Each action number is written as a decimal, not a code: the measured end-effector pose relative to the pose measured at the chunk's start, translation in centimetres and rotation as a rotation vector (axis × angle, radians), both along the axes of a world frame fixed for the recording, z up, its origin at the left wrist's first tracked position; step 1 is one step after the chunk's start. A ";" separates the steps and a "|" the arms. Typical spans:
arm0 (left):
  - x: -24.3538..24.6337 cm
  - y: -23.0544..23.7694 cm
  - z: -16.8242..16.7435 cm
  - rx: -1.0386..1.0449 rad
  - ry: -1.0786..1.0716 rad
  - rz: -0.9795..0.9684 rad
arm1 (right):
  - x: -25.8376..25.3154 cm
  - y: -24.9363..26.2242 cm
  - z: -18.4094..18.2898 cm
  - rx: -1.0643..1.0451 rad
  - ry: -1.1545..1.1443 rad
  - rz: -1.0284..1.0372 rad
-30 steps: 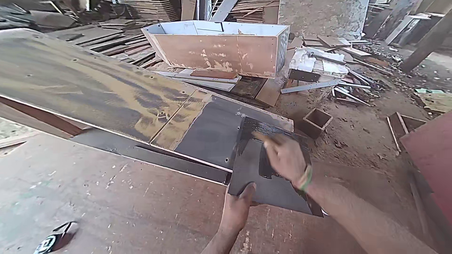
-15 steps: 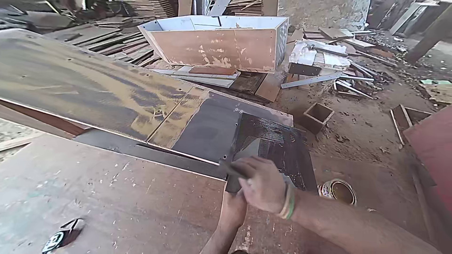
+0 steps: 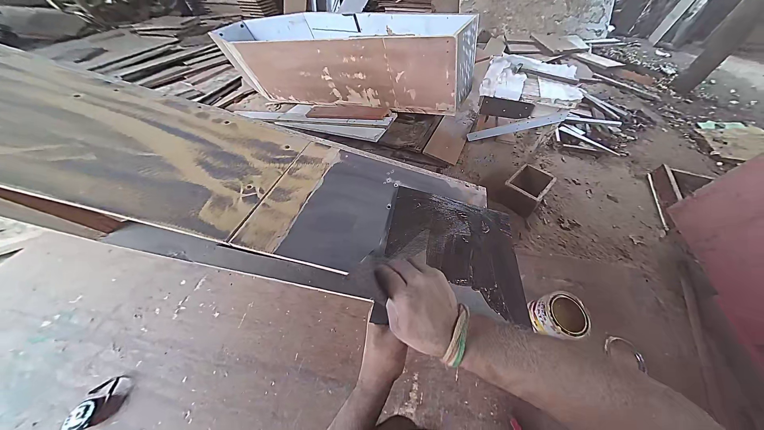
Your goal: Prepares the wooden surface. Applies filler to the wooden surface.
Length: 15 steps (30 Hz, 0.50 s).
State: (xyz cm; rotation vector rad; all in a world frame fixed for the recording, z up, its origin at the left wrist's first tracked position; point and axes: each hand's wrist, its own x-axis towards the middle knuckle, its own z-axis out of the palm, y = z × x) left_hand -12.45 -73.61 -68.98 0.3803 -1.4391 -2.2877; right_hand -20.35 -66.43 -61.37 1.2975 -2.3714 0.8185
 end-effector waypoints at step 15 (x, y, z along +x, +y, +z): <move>-0.4 0.4 0.5 0.024 -0.152 0.035 | -0.5 7.5 -1.9 -0.019 -0.003 -0.098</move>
